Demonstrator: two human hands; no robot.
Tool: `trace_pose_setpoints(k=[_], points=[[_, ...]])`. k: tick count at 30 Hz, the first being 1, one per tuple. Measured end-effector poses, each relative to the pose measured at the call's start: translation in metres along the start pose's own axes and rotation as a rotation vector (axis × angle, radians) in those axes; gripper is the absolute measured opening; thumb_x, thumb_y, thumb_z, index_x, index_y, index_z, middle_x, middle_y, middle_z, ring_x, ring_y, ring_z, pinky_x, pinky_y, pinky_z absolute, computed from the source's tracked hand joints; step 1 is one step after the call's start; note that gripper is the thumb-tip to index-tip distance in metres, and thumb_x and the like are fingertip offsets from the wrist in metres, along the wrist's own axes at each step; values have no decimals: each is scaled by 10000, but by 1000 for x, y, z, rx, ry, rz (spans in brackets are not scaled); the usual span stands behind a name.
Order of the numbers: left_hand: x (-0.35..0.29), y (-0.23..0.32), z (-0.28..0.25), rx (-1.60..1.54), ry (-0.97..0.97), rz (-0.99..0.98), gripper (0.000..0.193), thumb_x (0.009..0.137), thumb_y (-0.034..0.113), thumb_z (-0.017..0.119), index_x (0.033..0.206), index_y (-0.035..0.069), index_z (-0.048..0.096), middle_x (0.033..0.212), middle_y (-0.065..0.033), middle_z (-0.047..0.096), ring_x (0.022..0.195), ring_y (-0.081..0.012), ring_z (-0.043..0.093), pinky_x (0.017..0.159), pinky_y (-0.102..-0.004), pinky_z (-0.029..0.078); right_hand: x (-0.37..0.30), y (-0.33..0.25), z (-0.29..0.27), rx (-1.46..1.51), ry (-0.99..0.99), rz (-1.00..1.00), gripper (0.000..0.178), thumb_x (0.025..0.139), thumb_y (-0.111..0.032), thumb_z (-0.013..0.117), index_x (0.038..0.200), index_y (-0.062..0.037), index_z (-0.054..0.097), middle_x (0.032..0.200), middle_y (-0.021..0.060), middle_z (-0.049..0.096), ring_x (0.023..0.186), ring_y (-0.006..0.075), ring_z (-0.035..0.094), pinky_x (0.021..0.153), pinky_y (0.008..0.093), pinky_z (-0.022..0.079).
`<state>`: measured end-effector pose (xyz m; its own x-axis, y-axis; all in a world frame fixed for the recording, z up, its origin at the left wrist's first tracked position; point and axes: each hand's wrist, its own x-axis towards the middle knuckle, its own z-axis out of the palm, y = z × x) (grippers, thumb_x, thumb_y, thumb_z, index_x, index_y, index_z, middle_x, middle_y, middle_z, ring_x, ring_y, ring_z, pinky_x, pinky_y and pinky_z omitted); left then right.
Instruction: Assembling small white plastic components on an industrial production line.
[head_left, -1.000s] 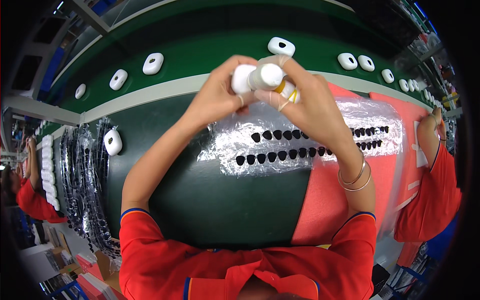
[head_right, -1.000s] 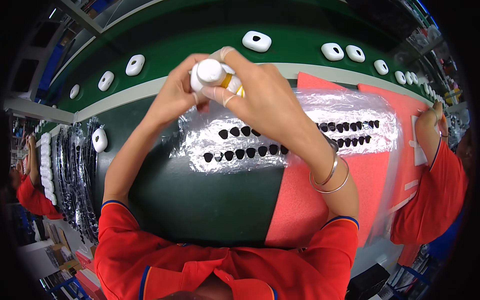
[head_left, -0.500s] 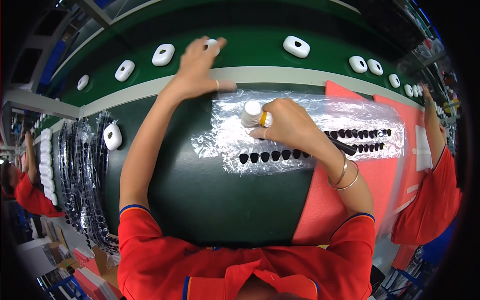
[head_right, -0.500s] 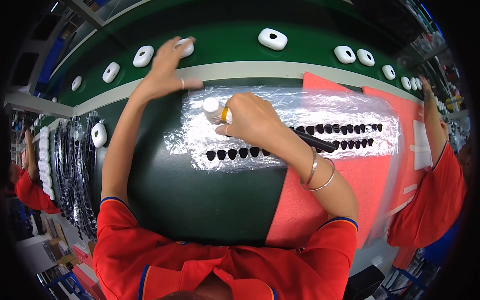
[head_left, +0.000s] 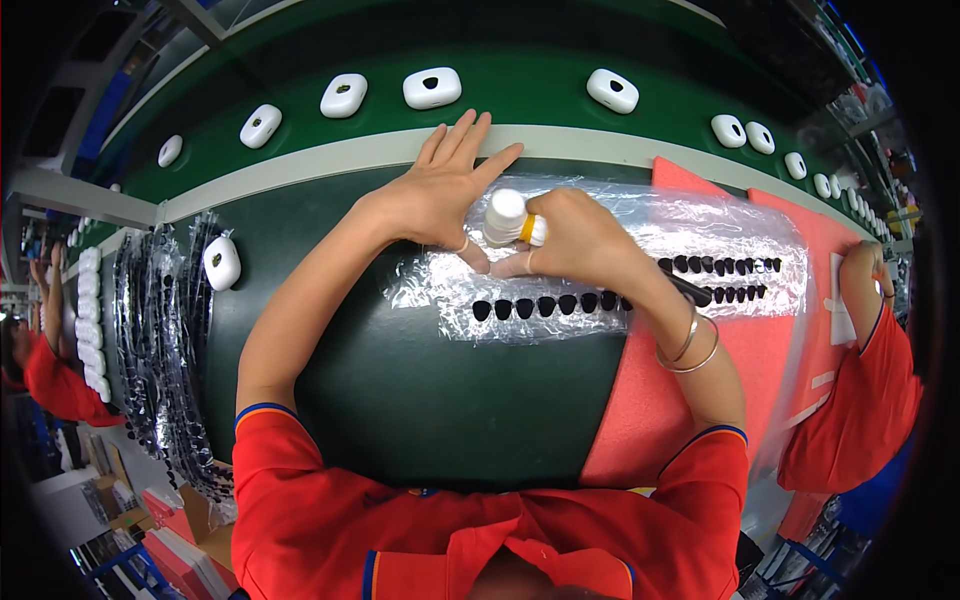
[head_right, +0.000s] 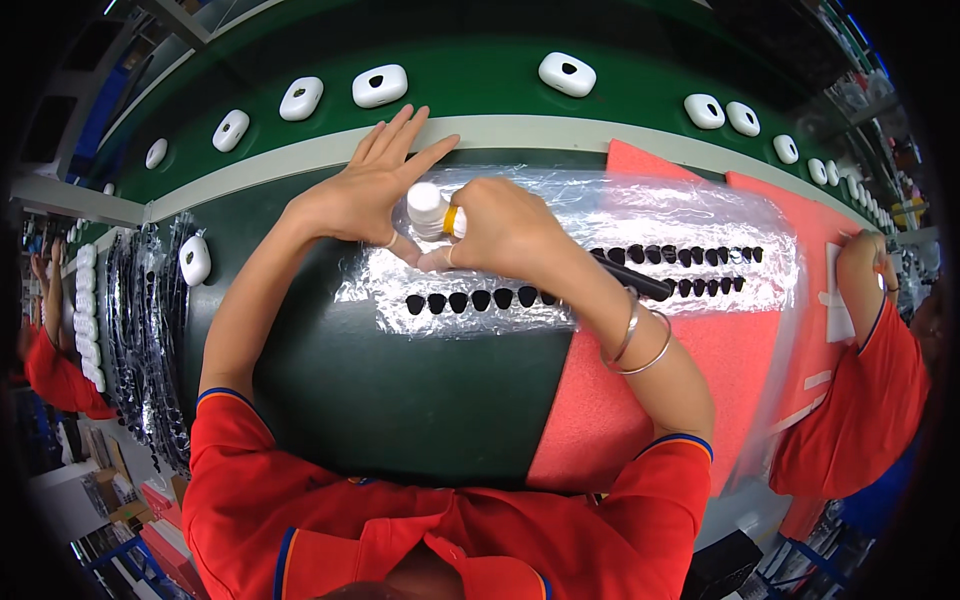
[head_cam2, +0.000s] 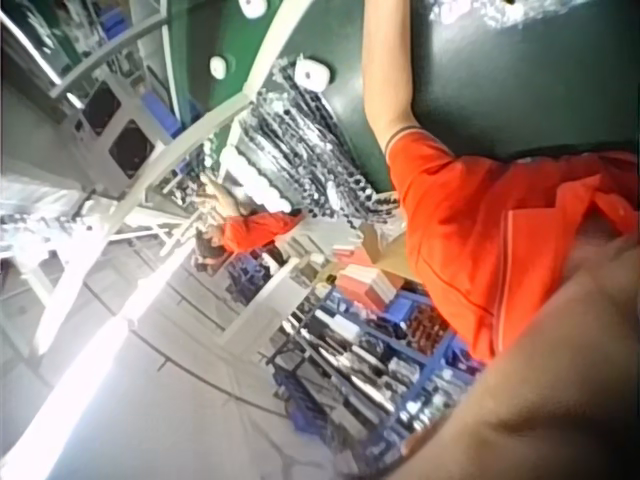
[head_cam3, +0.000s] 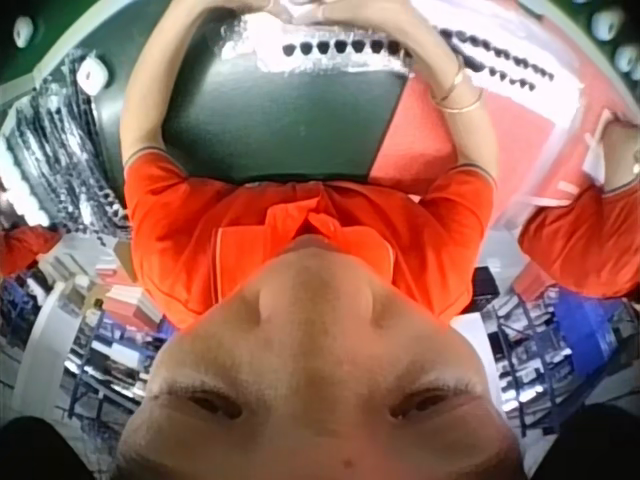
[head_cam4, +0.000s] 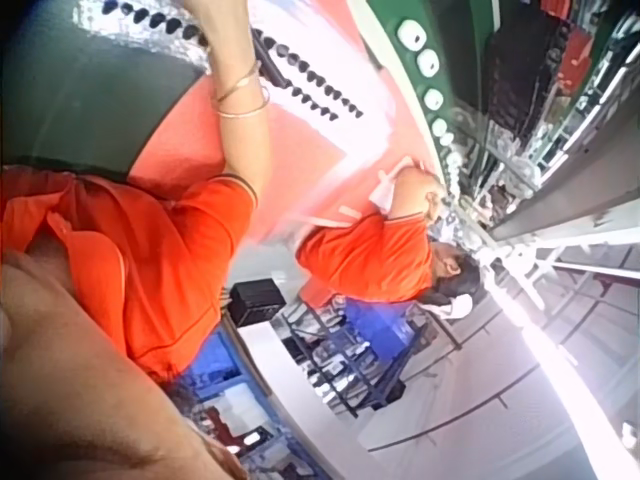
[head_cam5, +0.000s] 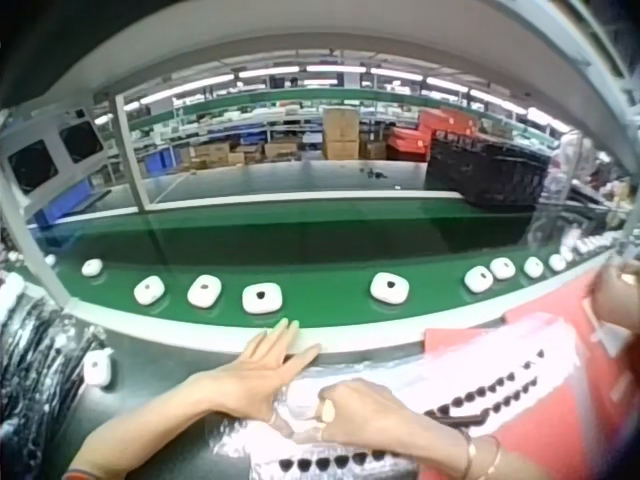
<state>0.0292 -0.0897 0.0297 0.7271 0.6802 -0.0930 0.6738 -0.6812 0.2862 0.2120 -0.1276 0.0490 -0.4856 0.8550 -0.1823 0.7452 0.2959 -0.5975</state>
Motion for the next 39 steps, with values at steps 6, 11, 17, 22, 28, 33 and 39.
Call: trace_pose_setpoints(k=[6, 11, 17, 22, 28, 33, 39], points=[[1, -2, 3, -11, -12, -31, 1203, 388, 411, 824, 1369, 134, 184, 1391, -280, 55, 1315, -374, 10, 1067, -445, 66, 1, 11, -4, 2, -45, -43, 277, 597, -187, 686, 753, 31, 612, 660, 197, 592, 638, 336, 590, 621, 394, 460], [11, -27, -7, -307, 284, 11, 1085, 435, 460, 801, 1307, 52, 301, 1317, -267, 288, 1254, -379, 243, 1033, -443, 203, -8, 8, -27, 186, 129, -262, 301, 651, -128, 654, 895, 35, 585, 650, 81, 593, 479, 147, 539, 488, 281, 451], [11, -104, 3, 384, 862, -676, 643, 660, 374, 710, 1147, 18, 487, 1087, -192, 542, 1023, -317, 514, 839, -379, 419, -17, -15, -43, 245, 124, 9, 311, 692, -160, 670, 915, 41, 590, 655, 73, 583, 432, 87, 498, 372, 204, 381], [7, -102, -8, -419, 740, -486, 578, 673, 123, 694, 1194, 31, 459, 1022, -150, 578, 860, -267, 604, 760, -328, 483, -17, -20, -46, 279, 246, -32, 287, 703, -143, 674, 917, 31, 593, 647, 52, 577, 433, 70, 481, 367, 198, 363], [10, 14, -27, -1289, 382, -68, 567, 701, -66, 595, 1216, 30, 380, 1120, -107, 483, 959, -188, 536, 768, -307, 508, -27, -19, -53, 345, 451, -85, 269, 723, -138, 680, 924, 16, 591, 666, 30, 578, 445, 45, 463, 359, 177, 338], [0, 49, -25, -1425, 242, -4, 591, 756, -87, 535, 1268, 72, 287, 1120, -120, 486, 980, -232, 564, 704, -300, 529, -23, -16, -48, 327, 573, -183, 282, 684, -80, 658, 933, 36, 593, 909, 120, 574, 807, 250, 590, 709, 331, 457], [-1, 53, -25, -1445, 225, -4, 552, 762, -77, 548, 1237, 51, 298, 1063, -132, 518, 842, -220, 620, 631, -274, 535, -25, -17, -48, 277, 501, -137, 276, 676, -92, 659, 907, 41, 586, 868, 127, 557, 796, 278, 580, 714, 346, 447]])
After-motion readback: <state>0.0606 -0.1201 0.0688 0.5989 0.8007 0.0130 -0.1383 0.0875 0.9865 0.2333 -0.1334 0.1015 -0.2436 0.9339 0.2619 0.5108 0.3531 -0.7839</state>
